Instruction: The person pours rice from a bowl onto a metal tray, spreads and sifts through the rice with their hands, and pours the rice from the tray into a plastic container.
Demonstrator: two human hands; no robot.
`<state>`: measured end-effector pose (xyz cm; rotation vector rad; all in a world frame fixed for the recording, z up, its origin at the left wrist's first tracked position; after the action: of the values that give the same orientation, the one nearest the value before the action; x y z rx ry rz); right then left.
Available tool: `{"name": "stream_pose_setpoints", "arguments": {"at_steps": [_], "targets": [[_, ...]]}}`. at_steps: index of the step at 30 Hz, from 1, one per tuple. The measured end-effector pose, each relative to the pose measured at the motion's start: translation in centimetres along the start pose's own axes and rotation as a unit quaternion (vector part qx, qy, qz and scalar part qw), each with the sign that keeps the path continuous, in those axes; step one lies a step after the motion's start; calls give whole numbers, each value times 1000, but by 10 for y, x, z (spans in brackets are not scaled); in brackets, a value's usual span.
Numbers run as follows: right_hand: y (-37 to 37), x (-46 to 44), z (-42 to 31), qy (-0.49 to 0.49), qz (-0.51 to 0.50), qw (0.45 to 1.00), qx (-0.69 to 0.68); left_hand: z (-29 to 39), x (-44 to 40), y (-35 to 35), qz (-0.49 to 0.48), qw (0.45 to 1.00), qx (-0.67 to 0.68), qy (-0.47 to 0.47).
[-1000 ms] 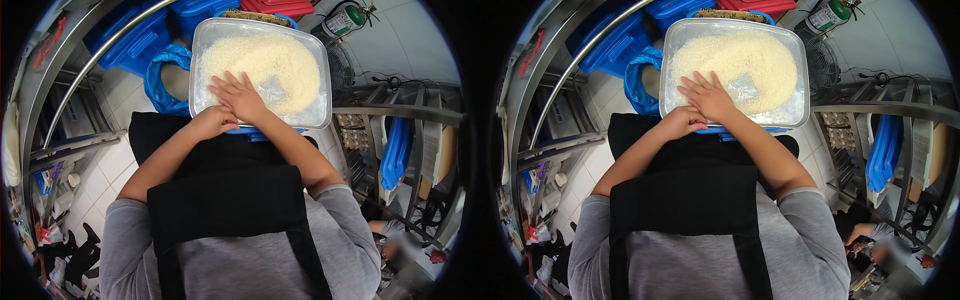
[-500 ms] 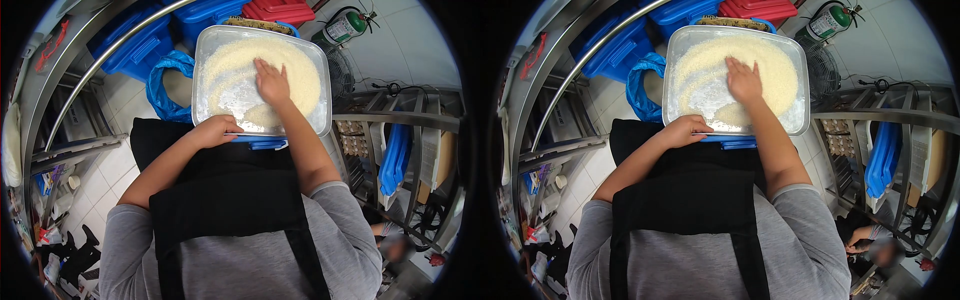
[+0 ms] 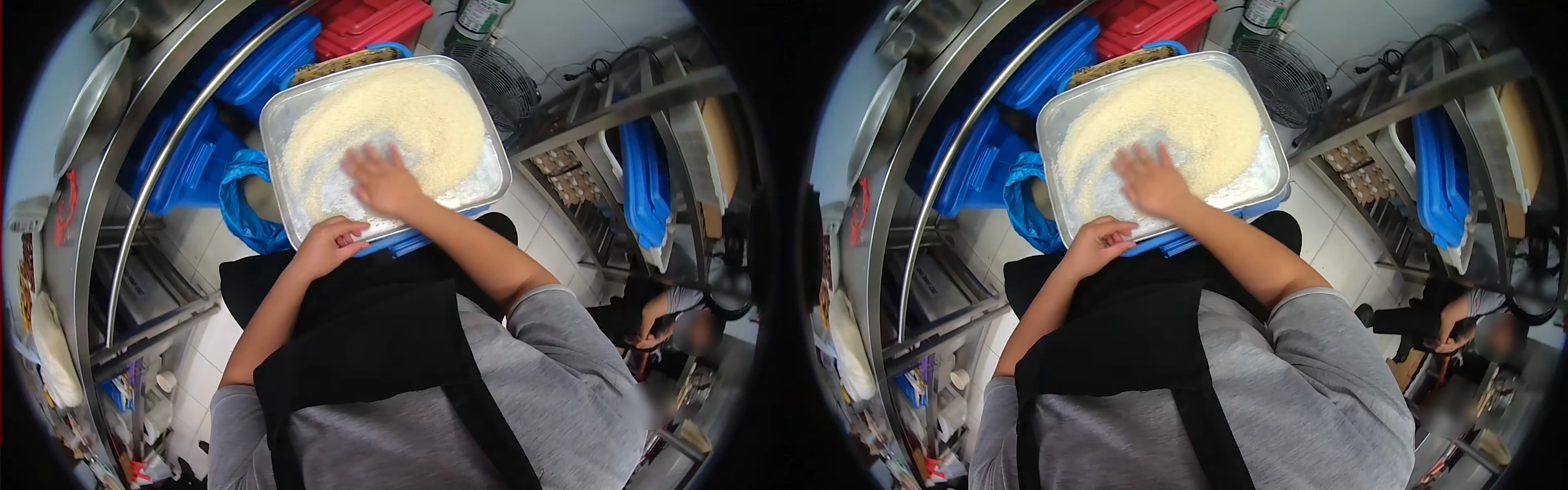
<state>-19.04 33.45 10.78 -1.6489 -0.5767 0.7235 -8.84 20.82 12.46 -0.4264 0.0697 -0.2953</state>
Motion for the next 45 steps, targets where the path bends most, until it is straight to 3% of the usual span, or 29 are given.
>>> {"name": "stream_pose_setpoints", "arguments": {"at_steps": [5, 11, 13, 17, 21, 22, 25, 27, 28, 30, 32, 36, 42, 45], "targets": [[-1, 29, 17, -44, -5, 999, -11, -15, -4, -5, 90, 986, 108, -94], [-21, 43, 87, -14, -12, 999, 50, -4, -2, 0, 71, 995, 33, -60], [-27, 46, 103, -14, -17, 996, 82, 11, -1, 3, 20, 999, -36, 8], [-34, 46, 122, 18, -26, 996, 86, 17, -1, 5, -20, 997, -51, 50], [-38, 45, 98, 27, 86, 993, 80, 8, 1, 7, -32, 998, -54, 9], [-43, 44, 79, -20, 146, 988, 53, 9, 3, 9, -32, 997, -61, 21], [-13, 32, 14, -122, 138, 982, -50, 12, 10, 17, -38, 996, -71, 40], [3, 29, -34, -204, 59, 973, -88, 11, 14, 21, -29, 998, -46, 23], [11, 23, -49, -224, 56, 967, -111, 12, 15, 23, -9, 998, -37, 54], [22, 1, -66, -244, 59, 958, -137, 10, 21, 24, -19, 999, -32, 27], [28, -25, -73, -227, 81, 965, -104, 10, 21, 22, -45, 998, -42, -17], [31, -68, -74, -149, 100, 978, -108, 8, 20, 23, -51, 998, -15, -21], [27, -106, -37, -8, 79, 997, -20, 6, 19, 23, -55, 998, -4, -26], [22, -105, -6, 59, 51, 996, -45, 7, 19, 23, -60, 997, -4, -40]]}}
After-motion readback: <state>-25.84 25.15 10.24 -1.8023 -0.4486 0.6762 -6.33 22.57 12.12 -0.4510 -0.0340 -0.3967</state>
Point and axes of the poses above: each hand's wrist, its own x-axis away from the middle knuckle, its own y-axis out of the palm, z = x × y, the point moved 5 cm from there along -x, towards the middle knuckle, and after that the axes turned 6 degrees about z, right-handed, at the moved point
